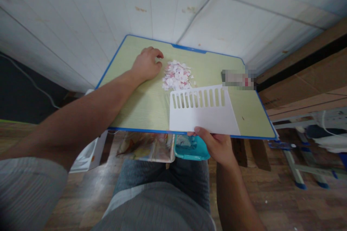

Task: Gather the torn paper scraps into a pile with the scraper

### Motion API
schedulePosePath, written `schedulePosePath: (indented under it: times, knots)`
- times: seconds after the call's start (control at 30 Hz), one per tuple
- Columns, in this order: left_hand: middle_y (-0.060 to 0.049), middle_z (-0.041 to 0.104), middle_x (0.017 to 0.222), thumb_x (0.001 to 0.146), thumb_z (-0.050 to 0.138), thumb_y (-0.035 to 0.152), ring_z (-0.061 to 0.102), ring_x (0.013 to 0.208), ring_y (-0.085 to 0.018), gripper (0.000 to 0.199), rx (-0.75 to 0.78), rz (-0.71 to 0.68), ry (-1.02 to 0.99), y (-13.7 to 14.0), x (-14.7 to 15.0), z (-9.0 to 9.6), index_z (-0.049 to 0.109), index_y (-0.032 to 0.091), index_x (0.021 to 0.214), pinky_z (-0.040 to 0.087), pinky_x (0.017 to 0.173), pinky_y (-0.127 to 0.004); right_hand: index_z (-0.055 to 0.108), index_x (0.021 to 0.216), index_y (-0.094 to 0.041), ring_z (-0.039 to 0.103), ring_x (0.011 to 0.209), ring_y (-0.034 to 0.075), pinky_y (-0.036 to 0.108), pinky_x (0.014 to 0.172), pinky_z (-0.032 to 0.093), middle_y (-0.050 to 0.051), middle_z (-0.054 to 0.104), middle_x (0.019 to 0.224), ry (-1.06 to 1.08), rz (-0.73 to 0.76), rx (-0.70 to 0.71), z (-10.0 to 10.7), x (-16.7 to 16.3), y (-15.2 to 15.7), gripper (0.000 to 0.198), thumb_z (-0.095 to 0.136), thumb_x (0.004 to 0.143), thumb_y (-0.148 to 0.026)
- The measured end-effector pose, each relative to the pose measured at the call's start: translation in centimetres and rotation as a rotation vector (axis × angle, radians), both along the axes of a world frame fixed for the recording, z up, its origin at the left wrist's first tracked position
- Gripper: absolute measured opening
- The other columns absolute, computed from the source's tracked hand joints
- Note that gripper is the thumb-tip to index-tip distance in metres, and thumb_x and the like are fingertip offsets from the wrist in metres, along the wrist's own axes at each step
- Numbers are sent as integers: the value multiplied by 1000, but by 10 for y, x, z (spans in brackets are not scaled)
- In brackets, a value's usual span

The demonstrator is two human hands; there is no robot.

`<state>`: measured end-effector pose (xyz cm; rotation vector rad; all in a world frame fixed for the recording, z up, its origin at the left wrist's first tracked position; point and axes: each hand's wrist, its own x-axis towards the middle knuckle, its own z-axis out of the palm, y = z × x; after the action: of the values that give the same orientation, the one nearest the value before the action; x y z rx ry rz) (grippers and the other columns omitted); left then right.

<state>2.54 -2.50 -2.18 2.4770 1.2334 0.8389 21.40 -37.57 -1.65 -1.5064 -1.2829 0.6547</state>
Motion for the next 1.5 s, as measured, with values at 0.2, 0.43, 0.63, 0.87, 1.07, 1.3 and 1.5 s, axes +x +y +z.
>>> schedulePosePath:
  times: [0.2, 0.43, 0.63, 0.87, 1.07, 1.3, 1.5]
  knots:
    - [-8, 76, 129, 93, 68, 9, 66, 136, -35, 37, -4, -13, -63, 5, 0, -5, 79, 29, 123, 55, 126, -51, 93, 78, -26, 85, 80, 31, 45, 83, 74, 7, 89, 82, -42, 12, -8, -5, 9, -2, 23, 88, 98, -36]
    - [-12, 76, 136, 92, 66, 6, 66, 138, -39, 38, 1, -7, -35, 1, 0, -2, 79, 23, 124, 54, 125, -55, 89, 74, -25, 81, 68, 28, 40, 71, 70, 5, 86, 73, 69, -84, -9, -2, -1, 1, 20, 87, 94, -29]
    - [-15, 76, 139, 92, 65, 11, 66, 138, -40, 37, 19, -4, -9, 0, 0, -1, 79, 23, 124, 55, 121, -54, 82, 72, -24, 76, 63, 24, 37, 68, 64, 3, 79, 68, 204, -108, 44, -1, -5, 9, 23, 82, 94, -25]
    - [-14, 78, 135, 88, 68, 14, 66, 135, -41, 37, 32, 67, -16, 8, -6, -7, 80, 27, 120, 56, 117, -59, 74, 64, -24, 70, 57, 21, 35, 64, 60, 2, 76, 63, 259, -310, 112, -10, 0, 24, 21, 78, 84, -30]
    - [-22, 75, 146, 101, 56, 10, 66, 143, -41, 45, 36, 124, 202, -7, -7, 6, 79, 16, 139, 57, 119, -56, 75, 60, -23, 68, 53, 21, 34, 59, 60, 5, 77, 60, 243, -270, 100, -8, 0, 36, 21, 81, 76, -36]
    - [-25, 75, 151, 109, 48, 10, 71, 141, -40, 50, 0, 193, 354, -41, -16, 11, 71, 10, 153, 57, 117, -52, 77, 67, -23, 69, 58, 21, 35, 63, 61, 9, 82, 68, 284, -239, 117, -17, 1, 48, 26, 78, 78, -46]
    - [-23, 74, 155, 112, 48, 16, 69, 145, -39, 46, 10, 237, 412, -59, -29, 12, 75, 12, 149, 56, 120, -51, 77, 67, -21, 69, 61, 21, 35, 65, 59, 10, 81, 70, 333, -229, 141, -25, -5, 57, 30, 77, 80, -48]
